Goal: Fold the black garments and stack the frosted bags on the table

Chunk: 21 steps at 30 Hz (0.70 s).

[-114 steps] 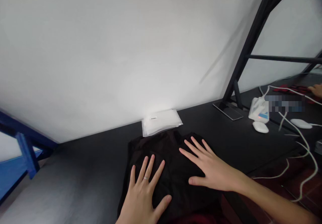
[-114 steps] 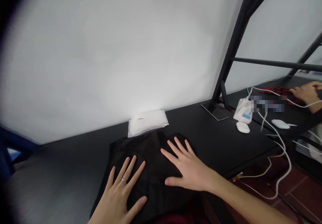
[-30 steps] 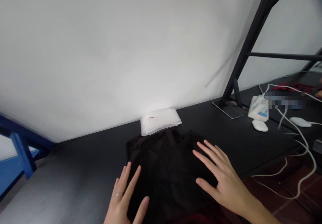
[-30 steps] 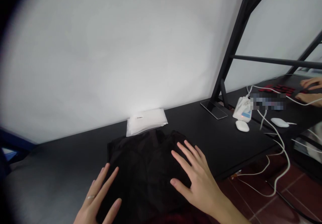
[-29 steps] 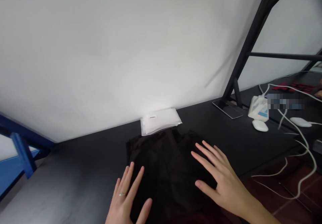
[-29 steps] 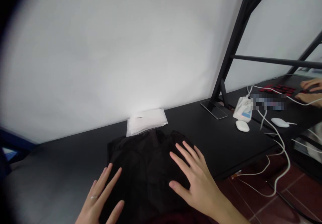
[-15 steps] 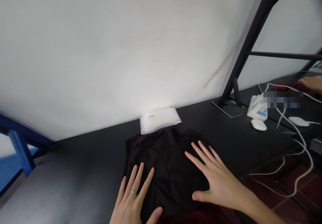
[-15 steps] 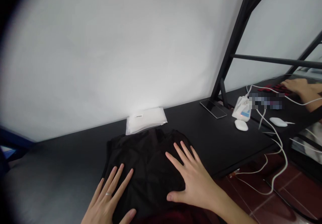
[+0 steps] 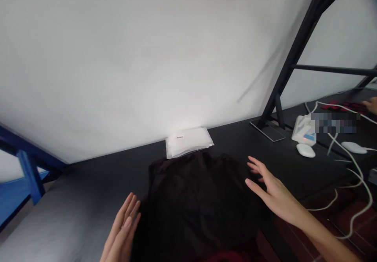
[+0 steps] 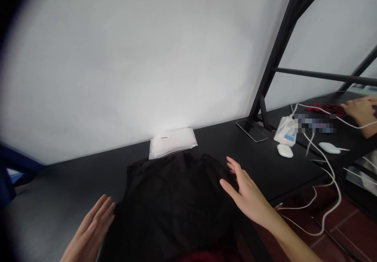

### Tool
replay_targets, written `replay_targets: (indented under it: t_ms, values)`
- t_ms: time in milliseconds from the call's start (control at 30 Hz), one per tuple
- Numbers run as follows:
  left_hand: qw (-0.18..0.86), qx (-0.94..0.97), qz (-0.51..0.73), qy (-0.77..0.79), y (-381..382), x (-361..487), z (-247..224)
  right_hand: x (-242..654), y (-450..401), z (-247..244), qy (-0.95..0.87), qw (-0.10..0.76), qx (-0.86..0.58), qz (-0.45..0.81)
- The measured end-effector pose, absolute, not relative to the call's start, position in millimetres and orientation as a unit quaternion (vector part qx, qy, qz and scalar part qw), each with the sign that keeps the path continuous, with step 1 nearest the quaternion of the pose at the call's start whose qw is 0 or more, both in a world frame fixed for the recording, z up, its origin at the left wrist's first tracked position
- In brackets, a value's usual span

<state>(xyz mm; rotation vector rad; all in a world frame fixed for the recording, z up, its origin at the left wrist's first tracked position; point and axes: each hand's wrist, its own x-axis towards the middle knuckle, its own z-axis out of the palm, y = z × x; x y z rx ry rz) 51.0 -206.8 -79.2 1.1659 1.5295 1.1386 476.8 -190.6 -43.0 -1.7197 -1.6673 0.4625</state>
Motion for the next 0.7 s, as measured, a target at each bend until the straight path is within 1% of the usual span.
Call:
replay_targets:
  t_ms: [67, 167, 233, 300, 367, 433, 533, 600, 700]
  values:
    - [0.497, 0.407, 0.462, 0.612, -199.5, 50.3, -74.6, 477.7, -188.5, -39.9, -0.626, 0.336, -0.655, 0.258]
    - [0.529, 0.361, 0.475, 0.604, -191.4, 60.2, -60.5, 474.0, -185.7, -31.1, -0.591, 0.346, -0.643, 0.343]
    - [0.568, 0.306, 0.500, 0.578, -188.7, 70.1, -50.9, 470.2, -181.9, -26.4, -0.557, 0.362, -0.644, 0.380]
    - [0.605, 0.248, 0.521, 0.549, -188.4, 78.4, -45.3, 466.4, -176.3, -26.2, -0.543, 0.375, -0.644, 0.387]
    - [0.606, 0.249, 0.522, 0.546, -190.1, 83.0, -44.9, 463.3, -170.4, -31.4, -0.564, 0.382, -0.645, 0.346]
    - [0.565, 0.314, 0.505, 0.572, -193.3, 84.4, -48.0, 460.8, -165.9, -40.0, -0.590, 0.385, -0.652, 0.281]
    - [0.451, 0.465, 0.455, 0.611, -198.2, 84.7, -54.6, 458.4, -163.9, -51.1, -0.602, 0.395, -0.663, 0.204]
    - [0.366, 0.561, 0.413, 0.617, -199.9, 85.6, -58.7, 457.5, -164.5, -53.9, -0.601, 0.402, -0.664, 0.188]
    - [0.269, 0.640, 0.372, 0.616, -200.2, 88.3, -64.0, 456.9, -165.1, -53.1, -0.598, 0.409, -0.664, 0.186]
